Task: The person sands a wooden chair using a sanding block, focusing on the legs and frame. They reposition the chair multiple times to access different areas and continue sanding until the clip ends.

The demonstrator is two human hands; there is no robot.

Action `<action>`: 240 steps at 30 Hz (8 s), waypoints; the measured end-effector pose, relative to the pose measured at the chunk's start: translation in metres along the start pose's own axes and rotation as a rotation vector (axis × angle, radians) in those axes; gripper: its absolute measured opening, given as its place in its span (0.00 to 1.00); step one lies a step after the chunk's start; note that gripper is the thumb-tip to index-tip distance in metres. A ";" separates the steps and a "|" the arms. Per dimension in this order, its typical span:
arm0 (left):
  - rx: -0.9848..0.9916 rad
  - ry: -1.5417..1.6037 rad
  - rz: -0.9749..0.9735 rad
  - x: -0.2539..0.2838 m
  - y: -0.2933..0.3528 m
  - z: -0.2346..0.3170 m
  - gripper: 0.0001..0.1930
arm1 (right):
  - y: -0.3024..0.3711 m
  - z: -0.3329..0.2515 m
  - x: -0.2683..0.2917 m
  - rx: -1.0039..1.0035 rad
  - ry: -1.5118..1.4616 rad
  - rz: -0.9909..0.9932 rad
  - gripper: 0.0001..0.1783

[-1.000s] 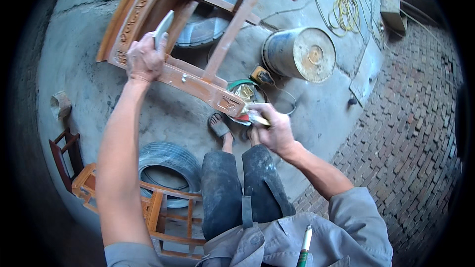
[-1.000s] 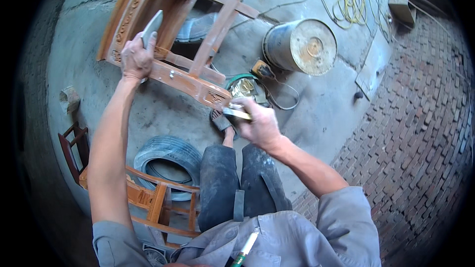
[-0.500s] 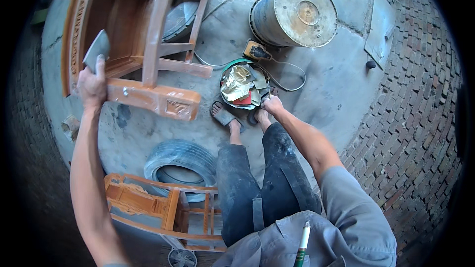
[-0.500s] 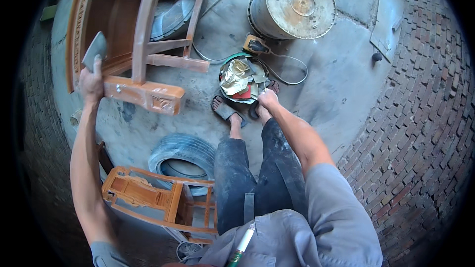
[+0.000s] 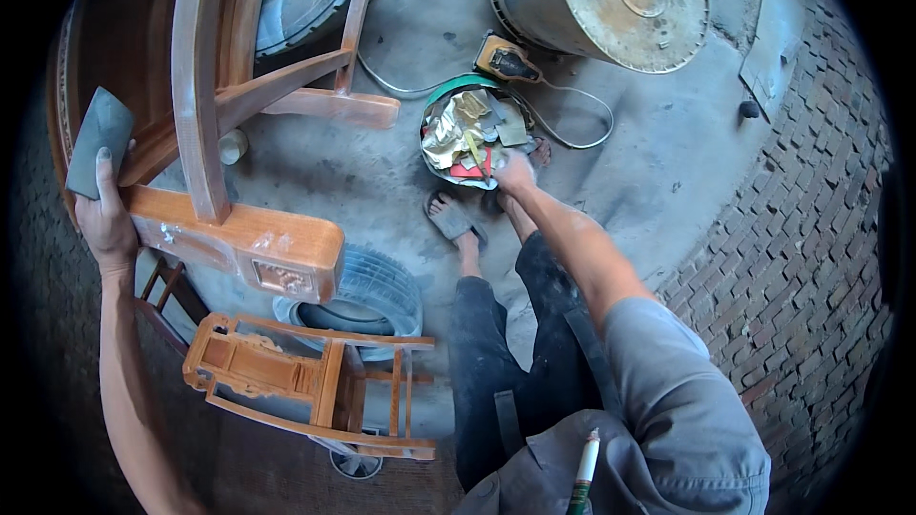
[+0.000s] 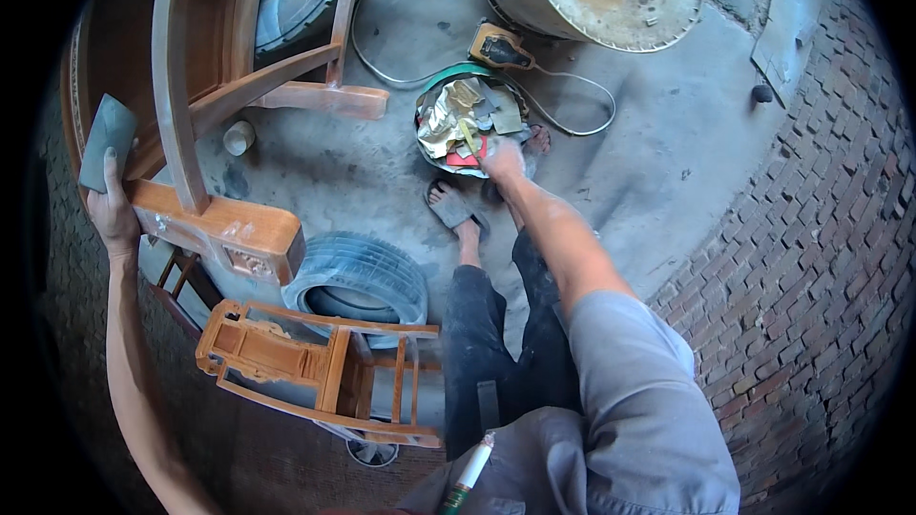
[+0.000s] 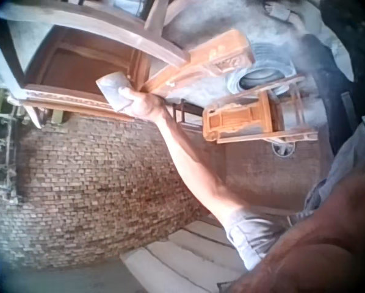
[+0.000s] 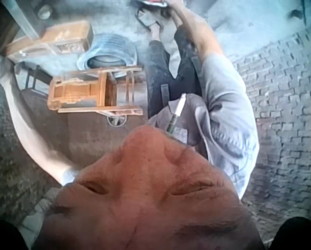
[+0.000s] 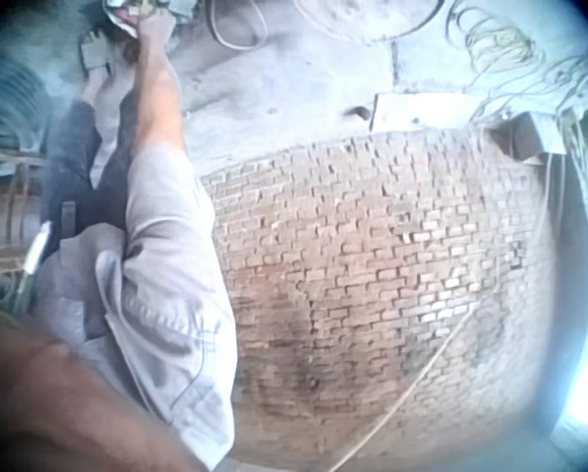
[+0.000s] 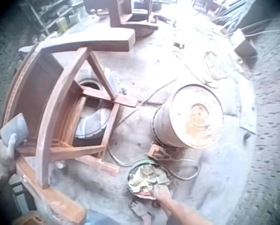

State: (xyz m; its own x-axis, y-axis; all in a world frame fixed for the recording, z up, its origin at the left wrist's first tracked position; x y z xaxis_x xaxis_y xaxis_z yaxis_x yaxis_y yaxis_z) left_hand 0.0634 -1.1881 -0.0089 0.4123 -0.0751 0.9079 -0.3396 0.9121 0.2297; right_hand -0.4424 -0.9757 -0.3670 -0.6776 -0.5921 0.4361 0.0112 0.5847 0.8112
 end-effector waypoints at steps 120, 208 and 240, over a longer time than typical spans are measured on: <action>-0.039 -0.018 0.126 0.010 0.009 0.054 0.22 | 0.098 -0.598 0.387 1.406 0.470 0.002 0.08; 0.161 1.200 1.054 -0.009 0.118 0.435 0.25 | 0.003 -0.565 0.364 1.691 0.194 -0.749 0.07; 0.402 0.920 0.604 -0.079 0.044 0.389 0.07 | 0.042 -0.486 0.433 0.873 -0.263 -1.359 0.20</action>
State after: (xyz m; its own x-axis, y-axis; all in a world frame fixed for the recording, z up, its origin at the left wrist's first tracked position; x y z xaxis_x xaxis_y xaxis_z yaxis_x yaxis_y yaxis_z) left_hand -0.3132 -1.2985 0.0664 0.4931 0.7969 0.3491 -0.8643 0.4944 0.0922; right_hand -0.3785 -1.4772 0.0448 0.0581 -0.8511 -0.5217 -0.9960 -0.0850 0.0278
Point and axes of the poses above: each hand's wrist, its own y-axis away from the middle knuckle, its own x-axis out of the back of the hand, z = x × y, the point moved 3 cm from there along -y, towards the middle knuckle, and after that the axes turned 8 degrees about x, right-handed, at the moved point
